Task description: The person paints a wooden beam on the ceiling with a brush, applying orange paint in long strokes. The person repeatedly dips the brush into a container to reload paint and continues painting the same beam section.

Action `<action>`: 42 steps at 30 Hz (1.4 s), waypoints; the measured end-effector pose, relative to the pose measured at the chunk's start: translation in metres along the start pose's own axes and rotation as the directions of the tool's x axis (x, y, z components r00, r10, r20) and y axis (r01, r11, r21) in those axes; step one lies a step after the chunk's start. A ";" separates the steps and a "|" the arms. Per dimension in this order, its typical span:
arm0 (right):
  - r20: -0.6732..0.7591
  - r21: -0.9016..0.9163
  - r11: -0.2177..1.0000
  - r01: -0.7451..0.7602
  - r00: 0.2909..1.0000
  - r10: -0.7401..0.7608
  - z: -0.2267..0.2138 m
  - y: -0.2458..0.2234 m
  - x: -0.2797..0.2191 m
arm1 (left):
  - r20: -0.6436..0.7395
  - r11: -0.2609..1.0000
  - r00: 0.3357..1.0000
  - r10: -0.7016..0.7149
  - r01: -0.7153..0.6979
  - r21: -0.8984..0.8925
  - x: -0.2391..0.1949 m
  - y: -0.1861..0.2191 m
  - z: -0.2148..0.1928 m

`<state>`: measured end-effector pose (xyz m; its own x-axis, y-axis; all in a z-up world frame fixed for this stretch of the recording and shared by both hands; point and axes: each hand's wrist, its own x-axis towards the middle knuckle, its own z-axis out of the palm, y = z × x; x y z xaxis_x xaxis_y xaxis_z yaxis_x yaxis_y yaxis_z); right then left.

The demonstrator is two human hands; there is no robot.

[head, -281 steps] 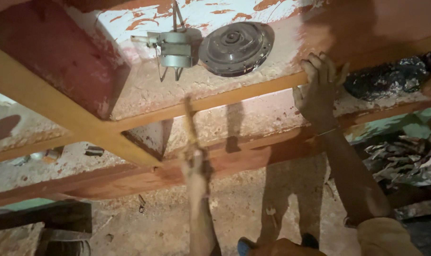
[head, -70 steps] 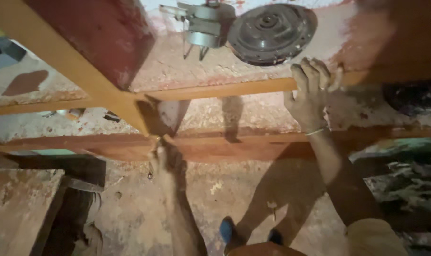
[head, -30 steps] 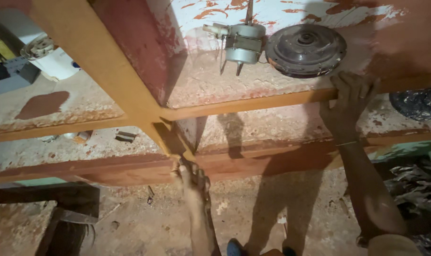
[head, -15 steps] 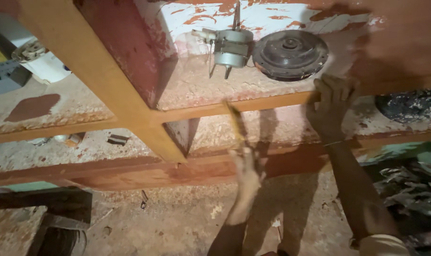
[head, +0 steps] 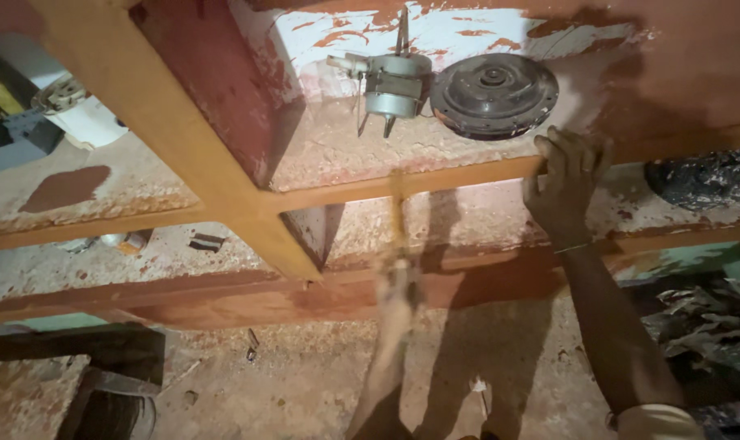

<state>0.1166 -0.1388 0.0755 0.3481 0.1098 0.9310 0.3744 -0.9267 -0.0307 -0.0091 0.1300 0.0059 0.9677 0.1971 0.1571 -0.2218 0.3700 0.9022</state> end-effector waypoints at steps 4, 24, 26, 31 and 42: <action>0.008 -0.002 1.000 -0.015 1.000 0.015 0.004 0.002 -0.003 | -0.288 0.985 0.949 0.128 -0.156 -0.078 -0.003 0.025 -0.042; -0.017 0.014 1.000 -0.002 1.000 0.003 0.006 0.005 -0.003 | 0.411 0.957 0.895 -0.172 0.054 0.284 -0.011 -0.038 0.027; -0.016 0.009 1.000 0.009 1.000 -0.009 0.005 0.005 -0.005 | 0.308 0.954 0.917 -0.254 0.186 0.234 -0.010 -0.039 0.022; -0.004 -0.003 1.000 -0.017 1.000 0.017 0.006 0.005 -0.004 | -0.128 1.000 0.992 -0.004 0.002 -0.016 -0.004 -0.014 -0.012; -0.063 0.015 0.999 -0.037 0.997 0.038 0.022 0.005 -0.009 | -0.375 0.994 0.921 0.103 -0.103 0.019 0.000 0.044 -0.053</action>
<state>0.1345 -0.1362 0.0587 0.3067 0.0519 0.9504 0.3746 -0.9245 -0.0704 -0.0252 0.1945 0.0239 0.8240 0.5599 0.0869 -0.3184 0.3306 0.8884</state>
